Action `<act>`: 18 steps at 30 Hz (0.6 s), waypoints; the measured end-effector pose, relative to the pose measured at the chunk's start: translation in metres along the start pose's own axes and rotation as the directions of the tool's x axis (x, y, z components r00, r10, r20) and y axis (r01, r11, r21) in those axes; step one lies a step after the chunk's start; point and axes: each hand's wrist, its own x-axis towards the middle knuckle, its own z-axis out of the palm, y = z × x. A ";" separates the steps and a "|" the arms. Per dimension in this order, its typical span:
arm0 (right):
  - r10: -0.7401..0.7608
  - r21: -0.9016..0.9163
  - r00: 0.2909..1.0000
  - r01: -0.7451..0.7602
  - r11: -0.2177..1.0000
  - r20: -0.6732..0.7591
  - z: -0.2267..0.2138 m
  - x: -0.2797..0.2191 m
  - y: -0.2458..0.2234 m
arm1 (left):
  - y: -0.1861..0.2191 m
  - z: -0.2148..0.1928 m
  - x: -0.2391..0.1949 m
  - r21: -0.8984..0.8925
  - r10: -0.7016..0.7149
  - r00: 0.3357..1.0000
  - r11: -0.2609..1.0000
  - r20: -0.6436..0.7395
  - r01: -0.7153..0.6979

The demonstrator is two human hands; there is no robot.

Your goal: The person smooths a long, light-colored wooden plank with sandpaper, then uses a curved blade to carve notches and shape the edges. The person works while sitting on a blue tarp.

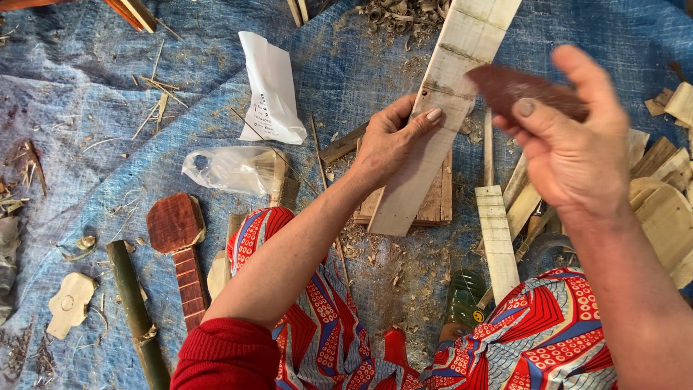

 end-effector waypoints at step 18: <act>-0.670 -0.764 0.522 0.636 -0.108 0.528 -0.036 0.045 0.063 | -0.002 0.003 -0.006 -0.004 0.090 0.992 0.996 0.092 -0.090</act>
